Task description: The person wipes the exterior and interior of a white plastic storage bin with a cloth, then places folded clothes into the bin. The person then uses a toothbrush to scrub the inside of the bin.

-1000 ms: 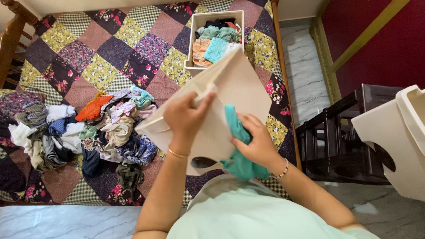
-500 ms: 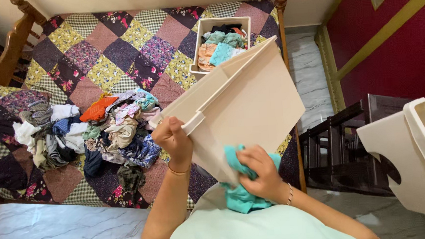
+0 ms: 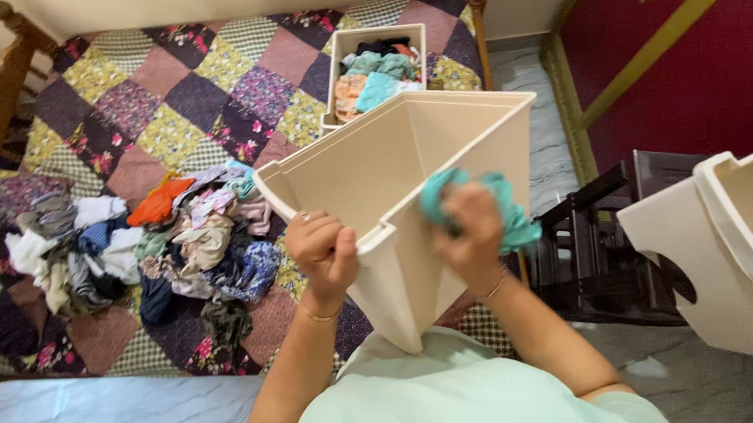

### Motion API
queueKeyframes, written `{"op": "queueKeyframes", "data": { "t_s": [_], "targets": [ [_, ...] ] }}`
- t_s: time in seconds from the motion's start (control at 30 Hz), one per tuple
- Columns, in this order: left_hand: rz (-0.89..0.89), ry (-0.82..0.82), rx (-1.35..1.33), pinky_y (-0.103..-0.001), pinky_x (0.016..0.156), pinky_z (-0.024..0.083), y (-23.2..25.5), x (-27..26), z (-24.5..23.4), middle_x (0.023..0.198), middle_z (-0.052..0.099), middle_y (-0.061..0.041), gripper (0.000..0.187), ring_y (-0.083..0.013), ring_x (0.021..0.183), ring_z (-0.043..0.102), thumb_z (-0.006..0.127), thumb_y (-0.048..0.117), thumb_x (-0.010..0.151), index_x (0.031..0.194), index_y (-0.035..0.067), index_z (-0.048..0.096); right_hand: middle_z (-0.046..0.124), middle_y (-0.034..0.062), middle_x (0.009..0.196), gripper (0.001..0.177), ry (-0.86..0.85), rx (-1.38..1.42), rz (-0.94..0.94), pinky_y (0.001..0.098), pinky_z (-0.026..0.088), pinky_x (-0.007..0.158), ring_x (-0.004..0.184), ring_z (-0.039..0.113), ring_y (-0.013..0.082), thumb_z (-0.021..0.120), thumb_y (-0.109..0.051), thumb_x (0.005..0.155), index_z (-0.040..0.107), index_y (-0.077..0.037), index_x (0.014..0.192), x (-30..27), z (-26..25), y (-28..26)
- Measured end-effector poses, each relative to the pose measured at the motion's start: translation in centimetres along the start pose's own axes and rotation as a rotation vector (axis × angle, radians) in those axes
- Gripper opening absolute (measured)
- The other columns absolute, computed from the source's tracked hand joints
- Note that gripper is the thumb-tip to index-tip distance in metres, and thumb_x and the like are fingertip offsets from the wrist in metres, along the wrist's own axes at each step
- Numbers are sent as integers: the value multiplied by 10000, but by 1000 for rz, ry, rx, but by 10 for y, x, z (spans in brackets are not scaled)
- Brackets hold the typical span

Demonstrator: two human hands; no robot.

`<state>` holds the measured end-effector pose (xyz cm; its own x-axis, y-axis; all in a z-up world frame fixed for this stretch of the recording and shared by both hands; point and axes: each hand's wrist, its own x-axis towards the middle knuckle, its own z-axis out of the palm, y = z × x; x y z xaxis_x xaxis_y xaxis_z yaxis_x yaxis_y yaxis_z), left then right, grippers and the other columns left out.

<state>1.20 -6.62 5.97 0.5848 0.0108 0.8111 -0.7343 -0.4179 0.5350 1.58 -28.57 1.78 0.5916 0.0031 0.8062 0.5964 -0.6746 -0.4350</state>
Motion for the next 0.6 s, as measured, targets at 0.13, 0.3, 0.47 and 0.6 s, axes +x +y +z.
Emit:
{"op": "queueKeyframes", "data": {
  "t_s": [0.13, 0.3, 0.47, 0.6],
  "targets": [
    [-12, -13, -100, -395, 633, 311, 2, 2, -6, 592, 402, -77, 317, -257, 569, 406, 603, 165, 847, 601, 56, 436, 695, 112, 1124, 189, -62, 62, -384, 470, 550, 874, 1026, 648, 340, 742, -79, 758, 710, -49, 941, -7, 1, -27],
    [-40, -59, -90, -395, 630, 274, 9, -5, -12, 566, 365, -79, 328, -251, 555, 370, 610, 169, 799, 571, 49, 407, 688, 82, 1061, 107, 90, -63, -659, 465, 519, 802, 934, 637, 298, 724, -90, 806, 618, -102, 804, 12, -3, 30],
    [-25, -30, -49, -380, 619, 281, 16, -6, -18, 554, 401, -57, 411, -234, 546, 399, 611, 283, 873, 568, 61, 450, 673, 119, 1045, 56, 289, -183, -95, 438, 547, 904, 988, 665, 326, 599, -81, 880, 626, -33, 893, 26, -8, 141],
    [21, -9, -20, -370, 620, 292, 17, -5, -18, 550, 410, -35, 563, -220, 554, 424, 607, 489, 928, 570, 77, 466, 655, 113, 1202, 208, 195, 14, 518, 424, 494, 969, 1117, 627, 296, 576, -83, 1039, 665, -11, 1213, 19, -2, 181]
  ]
}}
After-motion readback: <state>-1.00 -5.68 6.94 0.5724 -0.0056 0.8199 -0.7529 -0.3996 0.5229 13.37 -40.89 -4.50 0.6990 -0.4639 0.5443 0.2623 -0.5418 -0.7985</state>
